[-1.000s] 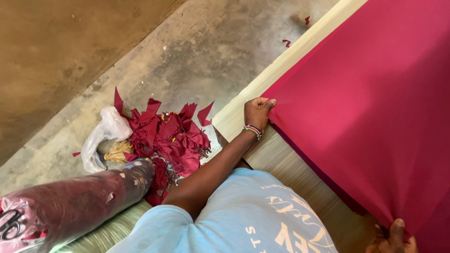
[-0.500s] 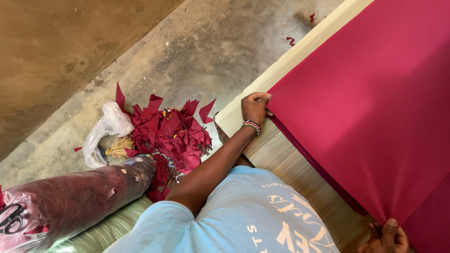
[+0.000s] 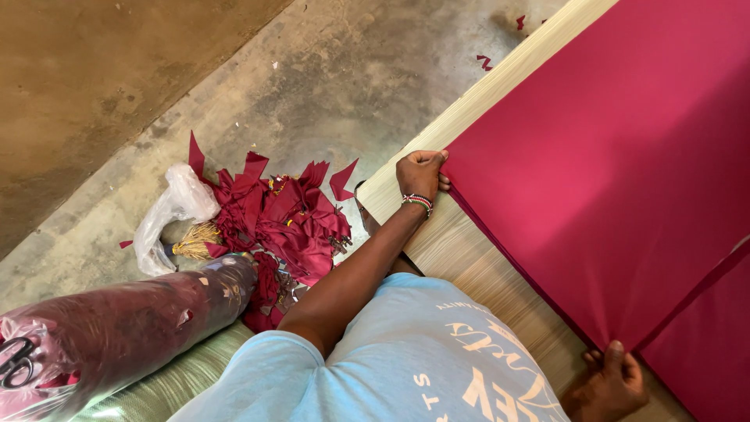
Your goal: Folding and aligning large pieces of pink fabric on a work table
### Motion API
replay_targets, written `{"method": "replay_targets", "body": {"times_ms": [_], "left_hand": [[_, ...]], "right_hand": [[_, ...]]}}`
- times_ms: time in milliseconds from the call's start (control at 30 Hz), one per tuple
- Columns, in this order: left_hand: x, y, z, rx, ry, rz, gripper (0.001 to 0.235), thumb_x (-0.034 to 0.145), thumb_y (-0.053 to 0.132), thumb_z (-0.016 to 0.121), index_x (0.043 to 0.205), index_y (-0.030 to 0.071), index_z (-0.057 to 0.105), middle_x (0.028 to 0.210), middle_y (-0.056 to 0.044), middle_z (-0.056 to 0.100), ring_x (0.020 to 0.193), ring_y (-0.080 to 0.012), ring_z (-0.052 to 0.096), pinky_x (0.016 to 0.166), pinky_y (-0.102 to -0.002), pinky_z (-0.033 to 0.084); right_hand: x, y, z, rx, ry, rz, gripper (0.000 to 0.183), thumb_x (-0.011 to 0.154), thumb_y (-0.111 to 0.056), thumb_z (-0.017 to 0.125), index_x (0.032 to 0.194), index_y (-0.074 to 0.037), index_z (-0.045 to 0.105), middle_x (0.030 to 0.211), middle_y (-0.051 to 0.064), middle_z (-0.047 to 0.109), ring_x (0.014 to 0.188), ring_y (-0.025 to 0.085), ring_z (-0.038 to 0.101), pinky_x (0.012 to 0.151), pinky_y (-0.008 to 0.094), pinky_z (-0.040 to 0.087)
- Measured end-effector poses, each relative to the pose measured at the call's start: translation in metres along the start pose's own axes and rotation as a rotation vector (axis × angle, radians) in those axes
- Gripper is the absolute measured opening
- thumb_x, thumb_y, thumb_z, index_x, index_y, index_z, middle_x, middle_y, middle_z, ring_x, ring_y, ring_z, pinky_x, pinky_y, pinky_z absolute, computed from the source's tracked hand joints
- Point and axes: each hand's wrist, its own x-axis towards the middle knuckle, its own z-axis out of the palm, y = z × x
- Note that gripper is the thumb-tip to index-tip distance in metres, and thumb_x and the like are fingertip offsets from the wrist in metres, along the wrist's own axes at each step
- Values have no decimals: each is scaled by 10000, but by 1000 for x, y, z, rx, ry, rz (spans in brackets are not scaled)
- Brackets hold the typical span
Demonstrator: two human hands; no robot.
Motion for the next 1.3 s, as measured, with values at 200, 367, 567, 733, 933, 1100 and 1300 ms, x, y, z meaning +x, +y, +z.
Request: {"method": "replay_targets", "body": {"times_ms": [200, 367, 567, 733, 933, 1100, 1300], "left_hand": [[-7, 14, -1, 82, -5, -38, 211, 870, 119, 788, 815, 13, 614, 493, -168, 618, 359, -230, 605, 308, -348, 524], [-11, 20, -4, 201, -20, -22, 246, 889, 162, 776, 840, 57, 558, 485, -148, 612, 340, -234, 598, 295, -349, 497], [-12, 10, -14, 146, -61, 91, 243, 933, 108, 720, 809, 56, 517, 515, -127, 598, 369, -243, 632, 292, -348, 506], [17, -30, -27, 42, -154, 146, 195, 947, 114, 697, 865, 36, 538, 555, -200, 623, 387, -276, 636, 301, -391, 535], [32, -52, -39, -46, -168, 149, 97, 966, 41, 617, 920, 36, 531, 674, -180, 617, 421, -278, 629, 353, -420, 567], [-7, -16, -40, 47, -112, 156, 43, 1001, 45, 562, 958, 48, 554, 673, -133, 580, 420, -223, 560, 330, -369, 497], [-43, 9, -29, 308, -76, 331, 135, 970, 178, 545, 1046, 71, 578, 870, -87, 592, 461, -155, 577, 390, -292, 500]], "right_hand": [[6, 15, 5, 29, 6, 16, 227, 1102, -243, 795, 1182, -80, 660, 843, 19, 651, 682, 69, 644, 636, 196, 614], [7, -3, 2, -236, -11, 17, 188, 1108, -258, 787, 1107, -139, 642, 836, 17, 647, 677, 80, 654, 568, 238, 567], [55, 0, -21, -758, 162, -754, 359, 1036, -107, 984, 1187, 13, 681, 1002, 167, 624, 913, 367, 557, 776, 525, 459], [68, 1, -7, -1004, 198, -651, 431, 941, -247, 947, 1157, 11, 678, 1106, 297, 653, 973, 494, 597, 821, 581, 466], [82, 11, -25, -1165, 212, -688, 173, 1009, -249, 787, 1100, -120, 859, 912, 141, 772, 772, 344, 710, 686, 475, 549], [71, -15, -27, -1020, 165, -607, 181, 960, -245, 925, 953, -98, 819, 897, 88, 753, 739, 275, 680, 611, 456, 513], [51, -65, -34, -787, 217, -579, 183, 1052, -158, 918, 1013, -10, 818, 899, 138, 759, 703, 285, 648, 576, 461, 478]]}}
